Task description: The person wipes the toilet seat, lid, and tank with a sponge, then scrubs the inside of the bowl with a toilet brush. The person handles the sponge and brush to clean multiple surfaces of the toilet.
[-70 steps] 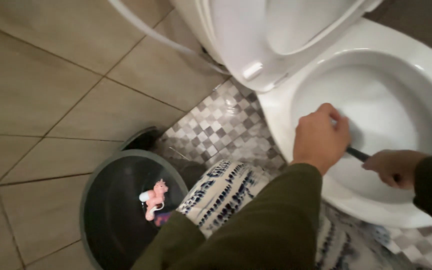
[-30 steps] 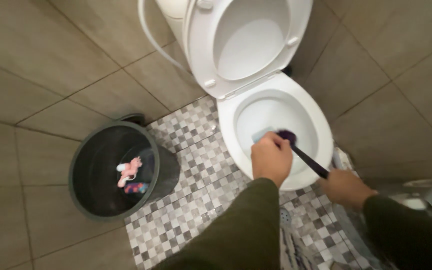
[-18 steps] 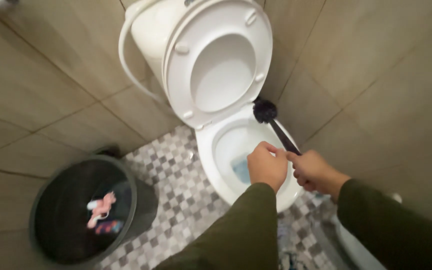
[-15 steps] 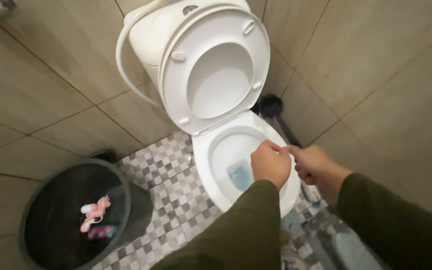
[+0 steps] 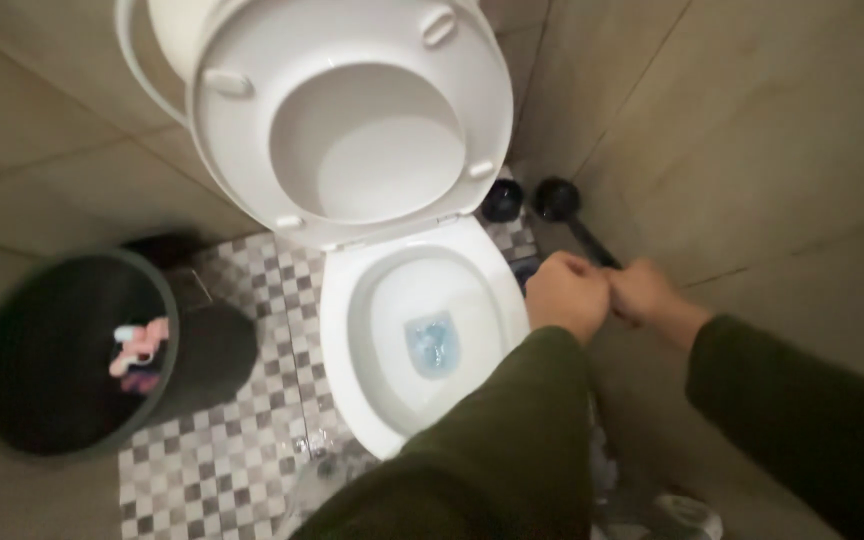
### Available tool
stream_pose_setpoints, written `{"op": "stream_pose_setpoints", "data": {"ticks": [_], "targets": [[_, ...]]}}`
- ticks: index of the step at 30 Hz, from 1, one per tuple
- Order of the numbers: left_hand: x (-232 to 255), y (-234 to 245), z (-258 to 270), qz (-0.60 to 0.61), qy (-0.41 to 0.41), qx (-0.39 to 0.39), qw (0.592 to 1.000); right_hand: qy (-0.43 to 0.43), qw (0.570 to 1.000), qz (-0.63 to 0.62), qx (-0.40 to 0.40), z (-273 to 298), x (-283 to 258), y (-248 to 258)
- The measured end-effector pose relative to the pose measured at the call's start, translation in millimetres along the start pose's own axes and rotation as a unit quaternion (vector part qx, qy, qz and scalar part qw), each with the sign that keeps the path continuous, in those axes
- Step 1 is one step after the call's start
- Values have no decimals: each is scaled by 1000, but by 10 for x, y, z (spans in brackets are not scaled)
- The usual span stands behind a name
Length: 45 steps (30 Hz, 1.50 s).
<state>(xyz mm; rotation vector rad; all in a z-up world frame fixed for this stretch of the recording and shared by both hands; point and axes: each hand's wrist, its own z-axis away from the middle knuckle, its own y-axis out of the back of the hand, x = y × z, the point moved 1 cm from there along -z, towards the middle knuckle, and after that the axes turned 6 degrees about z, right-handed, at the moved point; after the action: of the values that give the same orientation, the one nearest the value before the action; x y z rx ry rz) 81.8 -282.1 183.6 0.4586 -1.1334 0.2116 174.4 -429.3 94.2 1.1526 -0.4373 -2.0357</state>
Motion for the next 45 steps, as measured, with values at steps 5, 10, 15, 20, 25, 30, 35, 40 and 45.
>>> {"op": "stream_pose_setpoints", "data": {"ticks": [5,10,15,20,25,30,35,40,45], "targets": [[-147,-349,-420,15,74,6,997,-8,999,34,-39,-738,-43,19],[-521,-466,-808,71,51,27,996,11,990,140,-32,-1423,48,-301],[-805,-548,-1139,43,22,72,996,90,985,87,-121,-2420,629,-699],[-1064,-542,-1468,66,44,99,992,133,970,167,-119,-3153,825,-1007],[-1237,-595,-1688,107,-4,98,989,84,928,357,-64,-3292,490,-902],[-1279,-658,-1708,170,19,69,983,161,892,422,-14,-3505,480,-879],[-1370,-697,-1738,148,4,70,986,89,892,441,-48,-3347,246,-912],[-1411,-646,-1792,135,9,91,987,139,841,521,-44,-3971,615,-1067],[-1471,-611,-1806,133,-9,82,988,42,843,523,-119,-4002,654,-990]]}}
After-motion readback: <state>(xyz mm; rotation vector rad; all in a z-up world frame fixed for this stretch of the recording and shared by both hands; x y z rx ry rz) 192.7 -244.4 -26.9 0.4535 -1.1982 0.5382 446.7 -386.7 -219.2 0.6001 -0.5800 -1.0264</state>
